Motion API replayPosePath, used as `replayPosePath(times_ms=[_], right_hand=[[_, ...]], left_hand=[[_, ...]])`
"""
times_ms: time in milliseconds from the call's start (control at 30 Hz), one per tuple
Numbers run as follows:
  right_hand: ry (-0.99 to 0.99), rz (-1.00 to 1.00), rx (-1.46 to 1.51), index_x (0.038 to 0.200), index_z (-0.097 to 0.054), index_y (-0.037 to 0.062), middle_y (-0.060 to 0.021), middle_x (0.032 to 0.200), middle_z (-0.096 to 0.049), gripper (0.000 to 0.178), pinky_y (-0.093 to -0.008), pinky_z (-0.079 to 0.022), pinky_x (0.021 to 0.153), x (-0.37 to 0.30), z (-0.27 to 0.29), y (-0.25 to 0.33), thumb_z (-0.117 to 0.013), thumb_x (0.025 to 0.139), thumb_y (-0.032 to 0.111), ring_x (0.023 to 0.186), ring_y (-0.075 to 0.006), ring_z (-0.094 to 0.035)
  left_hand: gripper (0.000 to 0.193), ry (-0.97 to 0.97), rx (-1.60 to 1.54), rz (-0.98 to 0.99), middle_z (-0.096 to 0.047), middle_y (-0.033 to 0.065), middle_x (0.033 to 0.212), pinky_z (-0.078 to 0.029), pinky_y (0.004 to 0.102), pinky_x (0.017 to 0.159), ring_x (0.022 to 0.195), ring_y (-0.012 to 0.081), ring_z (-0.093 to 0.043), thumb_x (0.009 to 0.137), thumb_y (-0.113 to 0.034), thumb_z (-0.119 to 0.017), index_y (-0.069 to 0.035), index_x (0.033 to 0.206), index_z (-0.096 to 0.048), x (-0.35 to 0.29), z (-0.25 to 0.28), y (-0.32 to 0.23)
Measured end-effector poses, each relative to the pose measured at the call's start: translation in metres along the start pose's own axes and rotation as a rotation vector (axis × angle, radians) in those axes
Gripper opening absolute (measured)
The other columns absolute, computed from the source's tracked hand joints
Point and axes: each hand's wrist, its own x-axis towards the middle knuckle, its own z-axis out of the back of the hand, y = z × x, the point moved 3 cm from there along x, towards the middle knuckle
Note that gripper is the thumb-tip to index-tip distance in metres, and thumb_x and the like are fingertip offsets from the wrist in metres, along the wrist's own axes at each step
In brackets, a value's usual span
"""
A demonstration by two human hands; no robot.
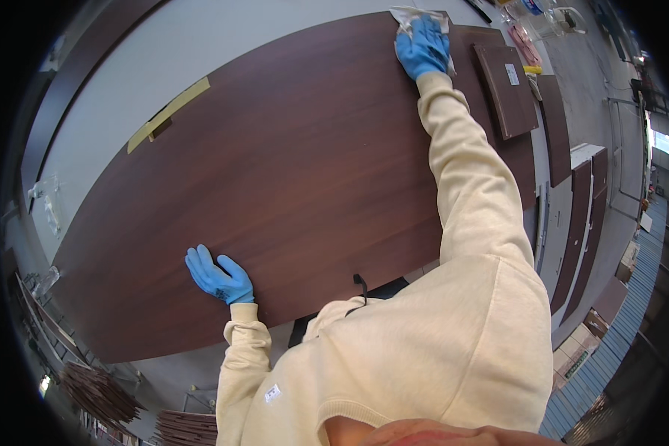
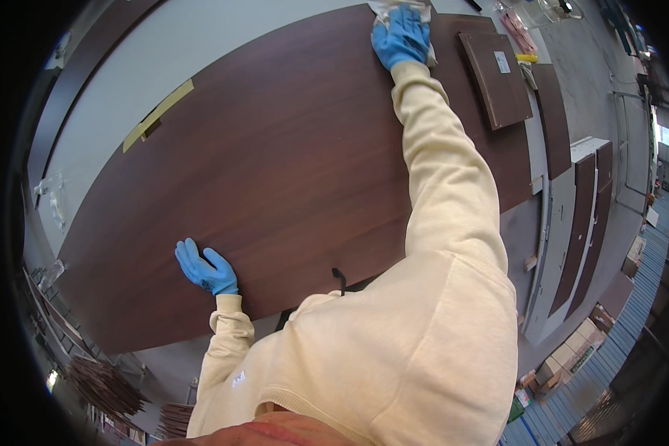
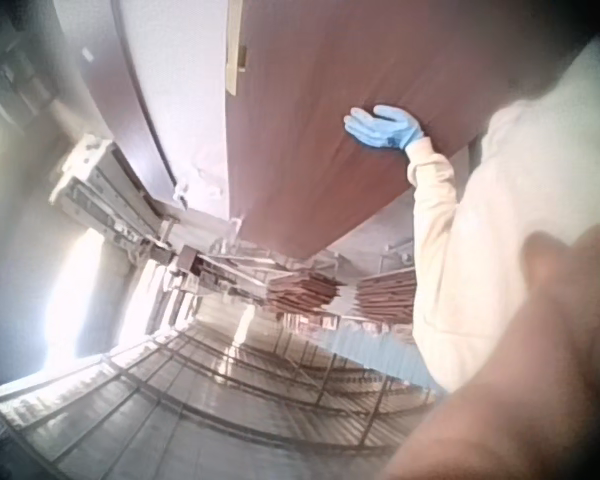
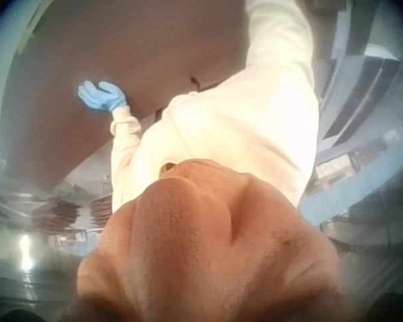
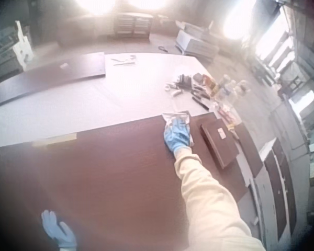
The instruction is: The person wipes brown rectangular panels with a cloth, occasionally applying liquid from a bottle. They handle multiple panels one at a time, wiping each surface and then stacking them. The person also kneels to inspect the edges of a panel.
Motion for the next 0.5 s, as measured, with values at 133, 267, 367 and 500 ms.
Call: replayPosePath(times_ms=[133,267,367,500], right_hand=[[0.123,-0.158,0.225,0.141,-0.06,0.0009,-0.0258,0.156,-0.055,0.054,-0.0577,-0.037,0.121,-0.096,0.097,0.006,-0.062,0.1,0.036,0.144,-0.0456,-0.051],[0.098,-0.209,0.134,0.141,-0.06,0.0,-0.0289,0.153,-0.056,0.051,-0.0593,-0.04,0.117,-0.235,0.21,-0.011,-0.067,0.097,0.026,0.14,-0.0503,-0.054],[0.134,-0.248,-0.008,0.141,-0.059,-0.002,-0.0297,0.151,-0.057,0.053,-0.0586,-0.042,0.116,-0.301,0.259,-0.01,-0.069,0.097,0.024,0.138,-0.05,-0.055],[0.146,-0.481,0.133,0.144,-0.057,-0.0063,-0.0303,0.146,-0.06,0.055,-0.0543,-0.046,0.113,-0.306,0.268,0.031,-0.069,0.098,0.022,0.131,-0.0485,-0.059]], left_hand=[[0.047,-0.006,0.046,-0.002,-0.057,0.0249,0.155,-0.039,0.0574,0.122,0.146,0.0468,-0.051,0.104,-0.018,-0.058,-0.001,0.148,-0.061,-0.005,0.008,0.004],[0.046,-0.041,0.049,-0.027,-0.058,0.0254,0.154,-0.04,0.0585,0.12,0.143,0.0479,-0.052,0.104,-0.018,-0.058,-0.001,0.147,-0.061,-0.008,0.008,0.006],[0.046,-0.054,0.036,-0.064,-0.056,0.0257,0.155,-0.041,0.0598,0.118,0.142,0.0492,-0.053,0.104,-0.018,-0.058,-0.001,0.146,-0.061,-0.01,0.011,0.01],[0.046,-0.095,0.03,-0.086,-0.058,0.0257,0.153,-0.042,0.0607,0.118,0.141,0.0494,-0.053,0.104,-0.02,-0.06,-0.003,0.146,-0.06,-0.013,0.005,0.013]])
